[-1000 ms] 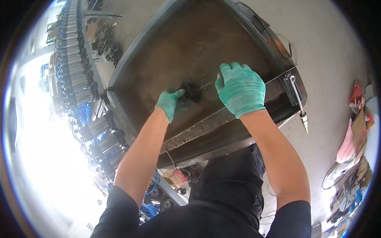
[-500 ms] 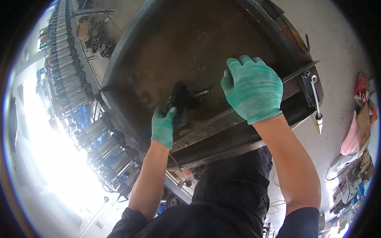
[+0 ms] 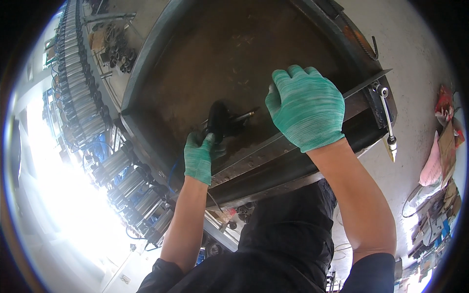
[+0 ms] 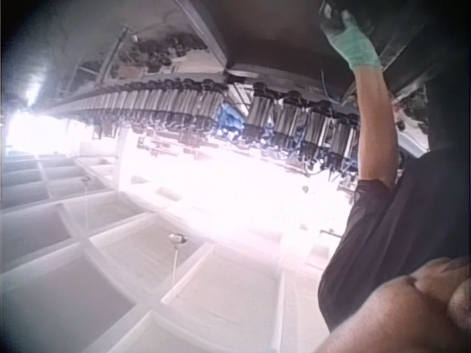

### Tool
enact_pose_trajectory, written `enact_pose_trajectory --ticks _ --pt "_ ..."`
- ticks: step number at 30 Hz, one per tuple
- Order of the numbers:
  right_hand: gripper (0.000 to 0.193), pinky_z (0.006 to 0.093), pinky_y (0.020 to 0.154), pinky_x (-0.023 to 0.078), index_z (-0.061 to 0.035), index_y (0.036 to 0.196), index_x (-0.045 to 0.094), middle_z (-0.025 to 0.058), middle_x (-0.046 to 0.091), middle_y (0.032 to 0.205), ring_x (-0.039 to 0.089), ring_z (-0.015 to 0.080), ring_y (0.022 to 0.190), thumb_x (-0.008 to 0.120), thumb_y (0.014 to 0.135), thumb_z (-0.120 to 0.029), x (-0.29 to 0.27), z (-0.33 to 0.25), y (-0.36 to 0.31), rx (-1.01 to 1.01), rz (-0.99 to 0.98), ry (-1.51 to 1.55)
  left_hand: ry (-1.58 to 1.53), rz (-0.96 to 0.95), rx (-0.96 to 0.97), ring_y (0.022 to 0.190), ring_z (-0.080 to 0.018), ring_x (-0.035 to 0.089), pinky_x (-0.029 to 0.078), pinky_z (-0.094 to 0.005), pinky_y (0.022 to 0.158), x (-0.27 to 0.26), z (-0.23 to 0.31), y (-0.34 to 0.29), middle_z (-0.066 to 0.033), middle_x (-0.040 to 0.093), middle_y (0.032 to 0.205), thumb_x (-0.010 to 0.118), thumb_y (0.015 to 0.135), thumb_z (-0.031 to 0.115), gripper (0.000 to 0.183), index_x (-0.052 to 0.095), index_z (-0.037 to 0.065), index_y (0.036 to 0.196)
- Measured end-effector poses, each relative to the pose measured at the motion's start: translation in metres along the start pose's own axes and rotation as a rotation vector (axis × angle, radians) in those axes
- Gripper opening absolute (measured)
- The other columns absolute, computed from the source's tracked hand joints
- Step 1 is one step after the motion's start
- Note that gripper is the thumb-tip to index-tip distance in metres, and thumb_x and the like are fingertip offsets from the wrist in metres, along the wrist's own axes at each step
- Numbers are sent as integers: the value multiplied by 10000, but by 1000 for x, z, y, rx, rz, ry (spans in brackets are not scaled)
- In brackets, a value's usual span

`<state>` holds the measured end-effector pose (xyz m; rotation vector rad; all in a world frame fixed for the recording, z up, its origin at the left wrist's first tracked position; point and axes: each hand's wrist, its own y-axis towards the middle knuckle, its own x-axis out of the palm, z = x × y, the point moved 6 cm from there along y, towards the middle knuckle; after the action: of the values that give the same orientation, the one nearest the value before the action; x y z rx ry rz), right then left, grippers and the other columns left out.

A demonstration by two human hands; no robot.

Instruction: The person, wearing green gloves, repeatedly picks up submersible pumps one by one, submerges them in a tank of liquid, and then returns them to a row of similar pumps on a table.

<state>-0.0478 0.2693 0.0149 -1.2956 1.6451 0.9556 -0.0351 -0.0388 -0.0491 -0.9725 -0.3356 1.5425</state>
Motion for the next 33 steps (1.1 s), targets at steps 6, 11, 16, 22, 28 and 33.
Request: enact_pose_trajectory --ticks 6,11,16,22,28,33 --pt "205 375 744 597 -91 988 727 83 711 929 684 246 864 641 881 -245 -1 -1 0 -7 -26 -9 -59 8 -10 653 -252 690 630 -371 572 0 0 -1 -150 649 993 625 959 26 248 469 -1 1150" --pt "206 377 753 598 -92 990 728 86 715 938 687 252 869 634 894 -248 2 1 -1 -1 -46 -6 -51 -1 -28 650 -244 690 629 -364 567 4 3 -3 -154 653 993 628 957 27 268 468 0 1171" --pt "205 373 756 597 -87 984 724 87 714 940 684 249 881 634 892 -246 1 1 -1 -4 -41 -1 -39 -3 -36 643 -241 690 628 -364 565 4 2 -2 -150 654 977 636 956 34 246 469 4 1134" --pt "197 359 741 603 -93 1006 753 88 726 932 692 254 836 651 878 -202 -2 -1 1 -7 -48 3 -34 -1 -40 633 -245 688 628 -370 562 4 2 0 -151 651 974 646 950 35 245 467 7 1116" --pt "203 360 744 602 -94 1016 754 90 726 930 692 255 835 650 880 -203 -2 0 2 -9 -48 0 -51 -13 -6 628 -248 685 625 -375 550 3 -1 2 -153 642 952 647 949 36 237 466 -4 1096" --pt "210 362 746 603 -95 1030 753 90 726 936 692 258 840 649 883 -205 0 0 0 -9 -48 0 -25 1 -11 627 -247 682 628 -375 551 2 -2 3 -154 638 960 648 949 37 232 471 -9 1092"
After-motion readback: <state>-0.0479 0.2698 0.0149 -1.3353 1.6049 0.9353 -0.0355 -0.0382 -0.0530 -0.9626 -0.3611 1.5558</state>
